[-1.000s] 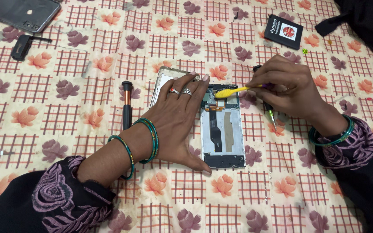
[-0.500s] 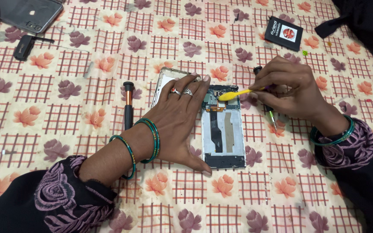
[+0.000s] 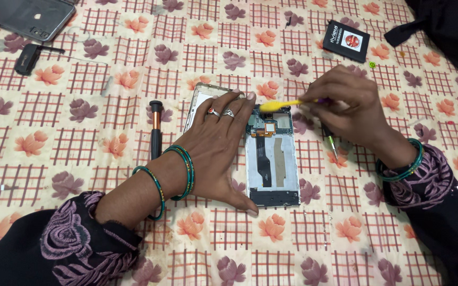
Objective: The person works on a disassembled smartphone lying on a table, prying at the frame with a screwdriver and brushing the internal components and back cover with a toothbrush. They lift off the phone's back cover, brush its inside, then resume prying and unscrewing parts of the frame.
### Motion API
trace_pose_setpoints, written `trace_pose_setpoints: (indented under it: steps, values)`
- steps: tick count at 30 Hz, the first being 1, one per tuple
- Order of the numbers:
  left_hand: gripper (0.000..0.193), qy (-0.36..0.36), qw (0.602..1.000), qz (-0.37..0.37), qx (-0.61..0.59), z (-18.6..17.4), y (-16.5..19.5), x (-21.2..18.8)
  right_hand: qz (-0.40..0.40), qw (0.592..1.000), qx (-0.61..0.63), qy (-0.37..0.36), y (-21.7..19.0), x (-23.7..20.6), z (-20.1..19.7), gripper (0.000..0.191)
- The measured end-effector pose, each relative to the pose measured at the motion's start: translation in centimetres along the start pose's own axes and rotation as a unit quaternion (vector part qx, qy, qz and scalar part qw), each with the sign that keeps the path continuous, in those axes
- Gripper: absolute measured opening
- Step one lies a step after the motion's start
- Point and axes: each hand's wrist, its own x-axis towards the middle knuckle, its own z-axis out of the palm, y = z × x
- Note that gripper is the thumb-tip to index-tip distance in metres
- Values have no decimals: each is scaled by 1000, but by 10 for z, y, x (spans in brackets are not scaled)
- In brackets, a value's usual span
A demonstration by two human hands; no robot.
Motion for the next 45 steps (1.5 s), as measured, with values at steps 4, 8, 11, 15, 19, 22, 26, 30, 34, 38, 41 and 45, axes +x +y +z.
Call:
trace_pose_setpoints:
  steps: [4, 8, 11, 15, 19, 22, 26, 30, 34, 38, 41, 45]
  values:
    - [166, 1, 1000, 2, 5, 0, 0, -1, -13, 1000, 11, -11, -4, 3, 2, 23]
    - [166, 1, 1000, 1, 1, 0, 0, -1, -3, 1000, 17, -18, -7, 3, 1, 23]
    - [165, 2, 1000, 1, -1, 0, -1, -1, 2, 1000, 12, -16, -9, 3, 1, 23]
    - [165, -4, 1000, -6, 1, 0, 0, 0, 0, 1000, 14, -15, -9, 4, 1, 25]
    - [166, 8, 1000, -10, 3, 0, 0, 0, -3, 1000, -2, -8, -10, 4, 0, 24]
    - [165, 9, 1000, -9, 3, -1, 1, 0, 7, 1000, -25, -11, -14, 3, 1, 28]
    - [167, 12, 1000, -13, 7, -1, 1, 1, 0, 1000, -23, -17, -20, 4, -1, 26]
    - [167, 6, 1000, -18, 7, -1, 1, 1, -18, 999, -22, -18, -25, 5, 0, 26]
    - [169, -1, 1000, -17, 8, -1, 1, 1, -14, 999, -42, -18, -26, 5, 3, 30]
    - [169, -5, 1000, -22, 11, -1, 1, 2, -30, 999, -32, -12, -25, 5, 5, 29]
    - [172, -9, 1000, -23, 2, -2, 0, 1, -25, 999, -45, 4, -26, 6, 6, 28]
    - [174, -26, 999, -36, 15, -1, 0, 2, -30, 998, -47, 14, -28, 7, 5, 32]
